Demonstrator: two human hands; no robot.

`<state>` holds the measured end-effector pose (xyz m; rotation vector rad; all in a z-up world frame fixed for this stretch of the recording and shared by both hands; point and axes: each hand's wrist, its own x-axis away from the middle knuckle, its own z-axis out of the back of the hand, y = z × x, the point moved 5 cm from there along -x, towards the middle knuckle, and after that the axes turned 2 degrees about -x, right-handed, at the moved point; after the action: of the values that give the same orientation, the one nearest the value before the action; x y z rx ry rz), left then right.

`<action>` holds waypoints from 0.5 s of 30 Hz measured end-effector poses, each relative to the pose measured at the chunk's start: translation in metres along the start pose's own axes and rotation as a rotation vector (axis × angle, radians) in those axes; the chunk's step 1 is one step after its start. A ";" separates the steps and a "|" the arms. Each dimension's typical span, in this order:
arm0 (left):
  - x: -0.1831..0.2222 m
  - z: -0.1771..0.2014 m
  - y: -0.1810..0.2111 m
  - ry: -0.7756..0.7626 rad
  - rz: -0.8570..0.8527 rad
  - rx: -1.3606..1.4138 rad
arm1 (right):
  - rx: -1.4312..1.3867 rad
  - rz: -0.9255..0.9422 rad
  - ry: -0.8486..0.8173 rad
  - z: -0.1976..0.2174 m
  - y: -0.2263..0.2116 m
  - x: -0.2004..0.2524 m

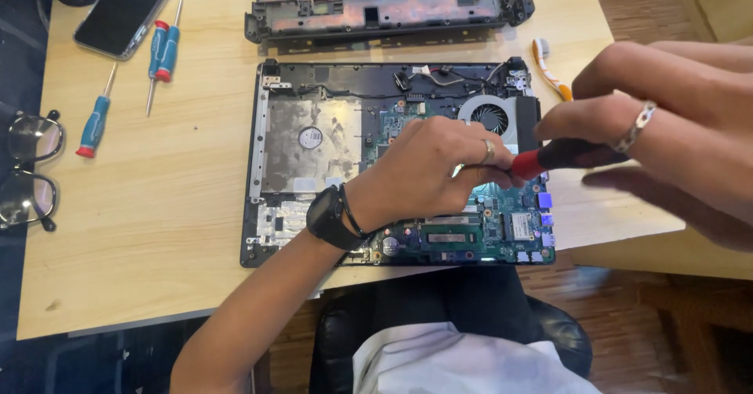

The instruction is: The person is reassembling a laptop by installing the cooling fan and heatsink assembly and securing it with screws using a manual screwdriver.

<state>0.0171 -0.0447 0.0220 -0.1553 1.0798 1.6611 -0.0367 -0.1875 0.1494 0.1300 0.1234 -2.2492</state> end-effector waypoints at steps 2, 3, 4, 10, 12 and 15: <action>0.004 -0.003 -0.002 -0.006 0.038 0.002 | 0.076 -0.060 -0.041 -0.012 0.005 0.013; 0.005 -0.003 -0.004 -0.011 0.068 -0.004 | 0.161 -0.118 -0.074 -0.017 0.010 0.019; 0.003 -0.001 -0.003 -0.001 0.069 -0.005 | 0.166 -0.110 -0.079 -0.019 0.012 0.024; -0.003 0.004 0.006 0.055 -0.051 0.085 | 0.220 -0.228 -0.051 -0.016 0.019 0.025; -0.003 0.004 0.005 0.047 -0.012 0.060 | -0.001 -0.268 -0.161 -0.013 0.019 0.015; 0.000 0.009 0.005 0.099 -0.019 0.124 | 0.093 -0.341 -0.192 -0.036 0.055 0.058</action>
<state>0.0167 -0.0386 0.0300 -0.1678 1.2488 1.5776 -0.0286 -0.2620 0.1032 -0.0637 -0.0678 -2.5946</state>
